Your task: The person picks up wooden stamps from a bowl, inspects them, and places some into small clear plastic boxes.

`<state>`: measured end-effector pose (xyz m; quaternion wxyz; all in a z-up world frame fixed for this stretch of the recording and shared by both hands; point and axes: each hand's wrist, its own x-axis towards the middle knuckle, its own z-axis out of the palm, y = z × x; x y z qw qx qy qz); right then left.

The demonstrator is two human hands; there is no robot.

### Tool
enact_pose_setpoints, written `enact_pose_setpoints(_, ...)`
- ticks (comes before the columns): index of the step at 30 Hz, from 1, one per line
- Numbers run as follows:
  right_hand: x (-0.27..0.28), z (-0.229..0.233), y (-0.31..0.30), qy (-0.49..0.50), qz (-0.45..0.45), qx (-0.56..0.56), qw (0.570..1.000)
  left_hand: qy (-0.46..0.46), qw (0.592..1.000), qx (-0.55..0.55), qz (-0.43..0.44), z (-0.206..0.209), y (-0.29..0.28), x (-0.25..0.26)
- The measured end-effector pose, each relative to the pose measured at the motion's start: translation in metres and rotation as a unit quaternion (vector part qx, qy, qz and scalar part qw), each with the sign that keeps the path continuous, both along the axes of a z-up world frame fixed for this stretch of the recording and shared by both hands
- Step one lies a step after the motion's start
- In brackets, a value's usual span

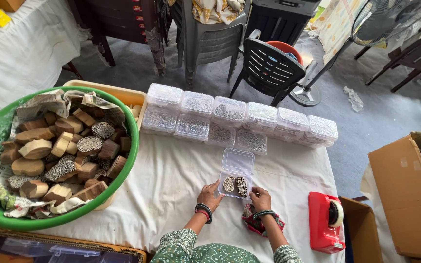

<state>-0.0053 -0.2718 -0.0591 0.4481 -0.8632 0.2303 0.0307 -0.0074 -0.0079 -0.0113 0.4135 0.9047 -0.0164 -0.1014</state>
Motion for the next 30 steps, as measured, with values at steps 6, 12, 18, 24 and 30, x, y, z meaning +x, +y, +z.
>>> enact_pose_setpoints(6,0.027,0.026,-0.005,0.014,0.012,-0.043,0.999,-0.001,1.000,0.011,0.001,0.014,-0.002,0.002)
enact_pose_setpoints(12,0.107,-0.068,-0.049,-0.110,0.020,0.122,0.986,0.013,1.000,0.021,0.000,0.022,-0.002,0.002)
enact_pose_setpoints(18,0.115,-0.001,-0.026,0.022,-0.057,0.257,0.964,0.025,0.999,0.021,-0.001,0.010,0.000,0.002)
enact_pose_setpoints(24,0.098,0.041,-0.016,0.025,-0.124,0.370,0.920,0.023,0.999,0.028,-0.013,0.016,0.002,0.002)
enact_pose_setpoints(30,0.061,0.045,-0.021,-0.010,-0.087,0.360,0.929,0.017,0.999,0.036,-0.010,0.010,0.000,0.004)
